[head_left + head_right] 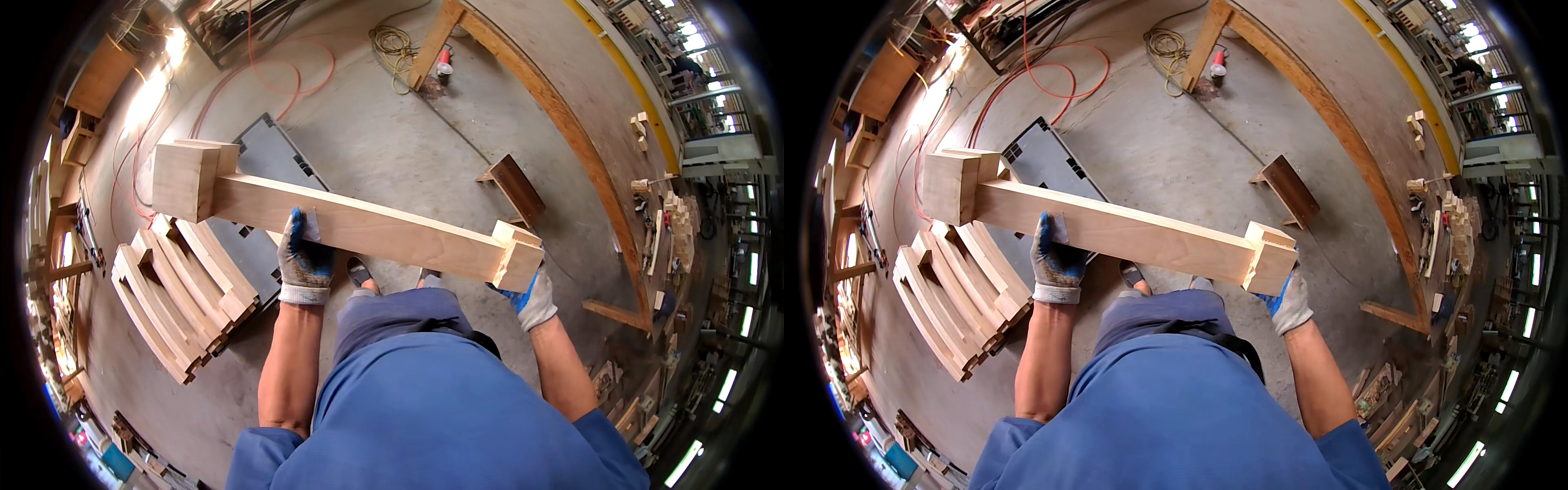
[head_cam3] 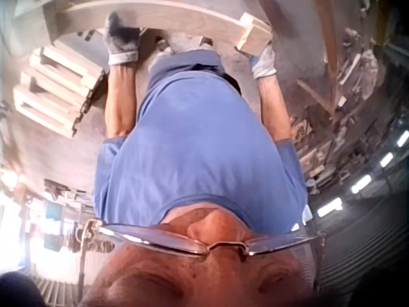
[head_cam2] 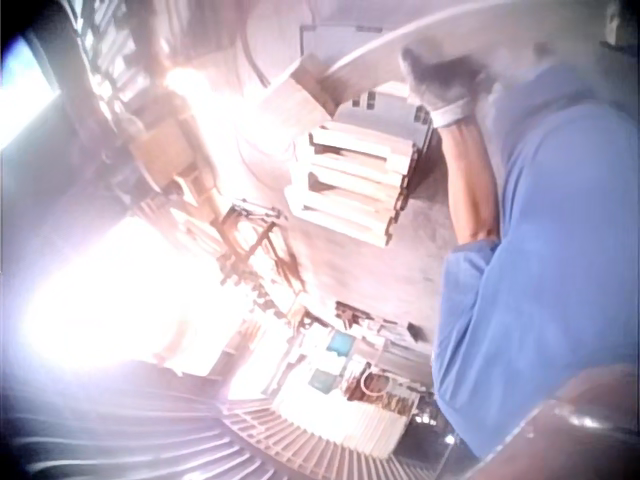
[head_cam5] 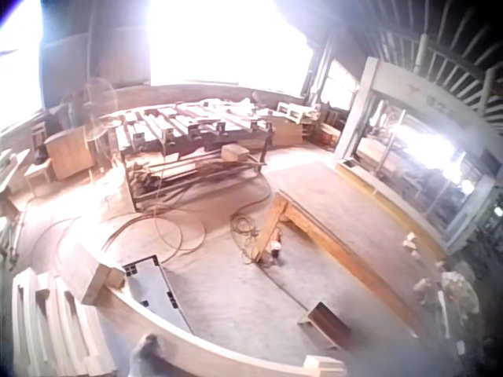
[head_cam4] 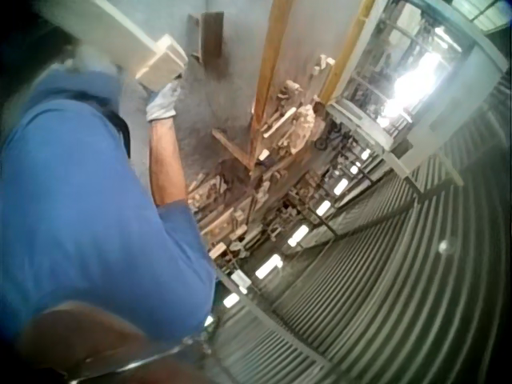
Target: The person assembles wooden components by applying glue to small blocks and attaching them to a larger piece. They use a brush to spread glue and a power drill to fasten the parts together, repeating the process for multiple pieces.
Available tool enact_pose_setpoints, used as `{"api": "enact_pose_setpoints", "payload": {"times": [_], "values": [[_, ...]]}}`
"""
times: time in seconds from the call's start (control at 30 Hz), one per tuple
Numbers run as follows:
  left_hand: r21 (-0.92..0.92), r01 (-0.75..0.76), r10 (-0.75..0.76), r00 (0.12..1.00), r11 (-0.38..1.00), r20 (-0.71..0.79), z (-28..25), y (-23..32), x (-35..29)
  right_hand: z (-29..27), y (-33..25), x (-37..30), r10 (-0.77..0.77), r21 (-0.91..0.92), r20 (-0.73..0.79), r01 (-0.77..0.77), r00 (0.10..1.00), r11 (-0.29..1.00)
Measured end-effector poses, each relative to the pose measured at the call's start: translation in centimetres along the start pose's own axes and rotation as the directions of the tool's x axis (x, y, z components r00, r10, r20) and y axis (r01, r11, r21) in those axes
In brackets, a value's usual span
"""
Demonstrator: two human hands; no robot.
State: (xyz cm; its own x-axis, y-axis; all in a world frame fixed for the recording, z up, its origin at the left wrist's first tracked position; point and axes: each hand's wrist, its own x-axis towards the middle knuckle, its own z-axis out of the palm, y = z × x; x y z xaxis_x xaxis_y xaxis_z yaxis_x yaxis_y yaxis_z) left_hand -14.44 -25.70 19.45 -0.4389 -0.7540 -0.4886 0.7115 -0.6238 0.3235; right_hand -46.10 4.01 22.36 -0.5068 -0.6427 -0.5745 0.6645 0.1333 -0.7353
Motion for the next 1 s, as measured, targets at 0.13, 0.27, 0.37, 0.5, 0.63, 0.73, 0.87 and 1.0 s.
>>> {"api": "enact_pose_setpoints", "payload": {"times": [0.13,0.27,0.37,0.5,0.63,0.73,0.87,1.0], "values": [[0.062,-0.015,0.016,1.0,0.998,-0.012,2.1,-3.1,-0.8,-3.1,-0.8,-0.3,0.042,0.159,-0.003,-0.041,0.999,0.986],[0.102,-0.009,0.006,0.999,0.995,0.034,4.2,-7.2,-1.2,-6.4,-2.3,-1.4,0.045,0.13,-0.001,-0.044,0.999,0.991],[0.137,0.02,-0.024,0.999,0.99,0.03,5.8,-11.5,-1.4,-10.5,-3.6,-2.1,0.05,0.126,-0.066,-0.042,0.997,0.991],[0.124,0.09,-0.091,0.996,0.988,0.001,8.2,-18.2,-3.9,-18.1,-4.6,-2.4,-0.035,0.134,-0.068,0.044,0.997,0.99],[0.152,0.114,-0.112,0.993,0.982,-0.025,10.0,-24.7,-4.7,-24.2,-6.4,-3.3,-0.034,0.172,-0.103,0.052,0.994,0.984],[0.177,0.17,-0.165,0.985,0.969,-0.046,10.0,-28.3,-5.0,-27.5,-7.4,-4.6,-0.024,0.229,-0.161,0.061,0.987,0.971],[0.214,0.232,-0.224,0.973,0.949,-0.06,11.5,-31.8,-4.3,-30.8,-7.6,-5.6,-0.049,0.259,-0.187,0.098,0.981,0.961],[0.218,0.297,-0.285,0.955,0.93,-0.084,11.2,-34.4,-1.4,-32.7,-7.7,-5.7,-0.065,0.306,-0.175,0.117,0.982,0.945]]}}
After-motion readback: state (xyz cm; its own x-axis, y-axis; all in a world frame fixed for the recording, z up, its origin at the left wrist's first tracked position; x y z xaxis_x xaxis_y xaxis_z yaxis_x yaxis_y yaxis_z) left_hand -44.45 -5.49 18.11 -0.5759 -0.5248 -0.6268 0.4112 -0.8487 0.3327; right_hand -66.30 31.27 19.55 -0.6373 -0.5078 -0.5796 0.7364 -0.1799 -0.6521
